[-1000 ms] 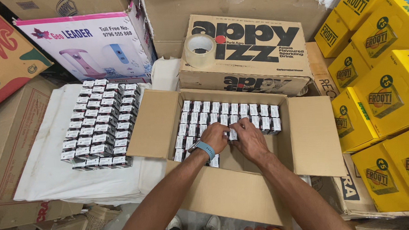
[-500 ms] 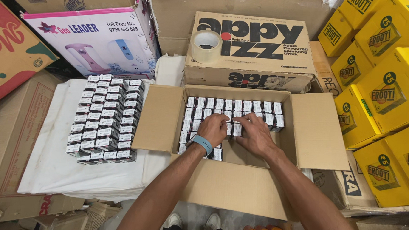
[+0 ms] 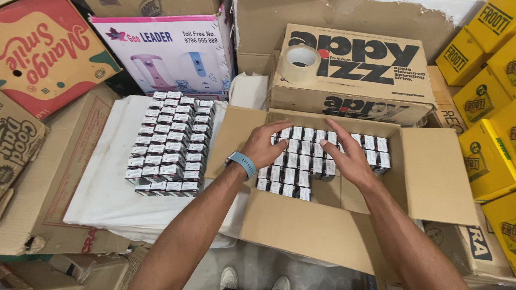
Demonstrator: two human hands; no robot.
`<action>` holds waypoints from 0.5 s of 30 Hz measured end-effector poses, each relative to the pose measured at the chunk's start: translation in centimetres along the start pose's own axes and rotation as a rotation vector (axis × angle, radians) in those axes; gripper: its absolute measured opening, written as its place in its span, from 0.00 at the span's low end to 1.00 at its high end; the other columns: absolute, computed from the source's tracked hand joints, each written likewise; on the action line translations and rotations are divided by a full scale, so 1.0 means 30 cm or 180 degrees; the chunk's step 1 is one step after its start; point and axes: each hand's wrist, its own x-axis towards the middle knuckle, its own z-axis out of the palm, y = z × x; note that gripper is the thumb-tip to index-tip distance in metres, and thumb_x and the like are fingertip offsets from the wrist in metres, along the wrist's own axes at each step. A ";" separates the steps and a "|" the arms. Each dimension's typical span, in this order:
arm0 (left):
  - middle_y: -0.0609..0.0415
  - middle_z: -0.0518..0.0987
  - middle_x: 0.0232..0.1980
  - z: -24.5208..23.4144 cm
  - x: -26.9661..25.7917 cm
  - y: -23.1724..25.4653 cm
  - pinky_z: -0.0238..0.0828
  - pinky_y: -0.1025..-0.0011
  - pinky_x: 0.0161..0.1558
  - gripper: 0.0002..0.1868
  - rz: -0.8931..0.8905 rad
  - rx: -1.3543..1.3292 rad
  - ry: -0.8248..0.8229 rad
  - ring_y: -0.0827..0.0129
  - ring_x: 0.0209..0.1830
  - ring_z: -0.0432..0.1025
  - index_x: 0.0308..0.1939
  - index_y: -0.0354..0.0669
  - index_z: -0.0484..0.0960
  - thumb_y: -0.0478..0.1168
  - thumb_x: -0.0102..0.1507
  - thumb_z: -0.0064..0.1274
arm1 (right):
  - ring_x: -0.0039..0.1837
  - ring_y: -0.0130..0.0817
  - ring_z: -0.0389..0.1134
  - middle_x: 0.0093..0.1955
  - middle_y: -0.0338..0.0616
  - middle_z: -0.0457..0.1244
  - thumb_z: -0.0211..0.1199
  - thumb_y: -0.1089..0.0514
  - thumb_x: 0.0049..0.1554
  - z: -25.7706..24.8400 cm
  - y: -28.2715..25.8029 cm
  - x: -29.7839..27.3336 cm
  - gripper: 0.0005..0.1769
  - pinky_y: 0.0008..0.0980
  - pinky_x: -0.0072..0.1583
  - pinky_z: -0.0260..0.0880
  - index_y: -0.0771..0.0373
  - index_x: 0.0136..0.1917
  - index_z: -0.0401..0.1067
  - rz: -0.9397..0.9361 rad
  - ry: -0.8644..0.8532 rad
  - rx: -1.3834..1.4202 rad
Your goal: The person repeatedly picks up small rectangular boxes from a stack and places them into a larger cardboard box. The person arranges the boxes in neat rows inside the larger container.
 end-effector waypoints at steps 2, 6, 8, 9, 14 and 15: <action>0.42 0.77 0.67 -0.077 -0.011 -0.021 0.64 0.50 0.70 0.25 0.0004 0.0063 0.0049 0.44 0.70 0.68 0.62 0.43 0.81 0.35 0.59 0.52 | 0.83 0.61 0.42 0.80 0.63 0.52 0.59 0.57 0.60 0.043 -0.029 0.022 0.36 0.60 0.80 0.42 0.61 0.80 0.57 -0.0078 -0.0051 0.0029; 0.46 0.78 0.67 -0.218 -0.049 -0.104 0.64 0.53 0.70 0.26 0.0004 0.0277 0.0191 0.49 0.70 0.69 0.62 0.47 0.81 0.38 0.58 0.54 | 0.83 0.56 0.45 0.80 0.56 0.54 0.61 0.55 0.59 0.157 -0.071 0.062 0.37 0.57 0.80 0.44 0.55 0.80 0.58 -0.0203 -0.0190 -0.0062; 0.46 0.78 0.67 -0.286 -0.070 -0.149 0.64 0.54 0.70 0.25 0.0027 0.0308 0.0248 0.49 0.70 0.69 0.61 0.47 0.82 0.38 0.58 0.54 | 0.83 0.54 0.45 0.80 0.53 0.54 0.62 0.55 0.59 0.235 -0.094 0.091 0.36 0.56 0.80 0.44 0.54 0.80 0.59 -0.0253 -0.0262 -0.0036; 0.46 0.78 0.66 -0.320 -0.086 -0.174 0.64 0.54 0.70 0.25 0.0047 0.0329 0.0278 0.50 0.70 0.69 0.61 0.47 0.82 0.38 0.58 0.54 | 0.84 0.52 0.45 0.80 0.51 0.54 0.62 0.55 0.60 0.278 -0.102 0.102 0.36 0.55 0.79 0.44 0.53 0.80 0.59 -0.0278 -0.0318 -0.0010; 0.45 0.79 0.64 -0.493 -0.187 -0.248 0.66 0.54 0.69 0.24 -0.0044 0.0365 0.0460 0.49 0.68 0.70 0.60 0.46 0.83 0.35 0.58 0.54 | 0.83 0.55 0.47 0.79 0.55 0.55 0.62 0.57 0.59 0.497 -0.177 0.155 0.35 0.57 0.79 0.47 0.57 0.78 0.61 -0.0429 -0.0554 -0.0017; 0.46 0.80 0.64 -0.528 -0.212 -0.262 0.66 0.54 0.68 0.24 -0.0082 0.0357 0.0501 0.49 0.68 0.71 0.60 0.45 0.83 0.35 0.58 0.53 | 0.83 0.55 0.46 0.79 0.54 0.55 0.62 0.56 0.59 0.539 -0.205 0.156 0.35 0.57 0.79 0.47 0.56 0.78 0.61 -0.0417 -0.0635 -0.0096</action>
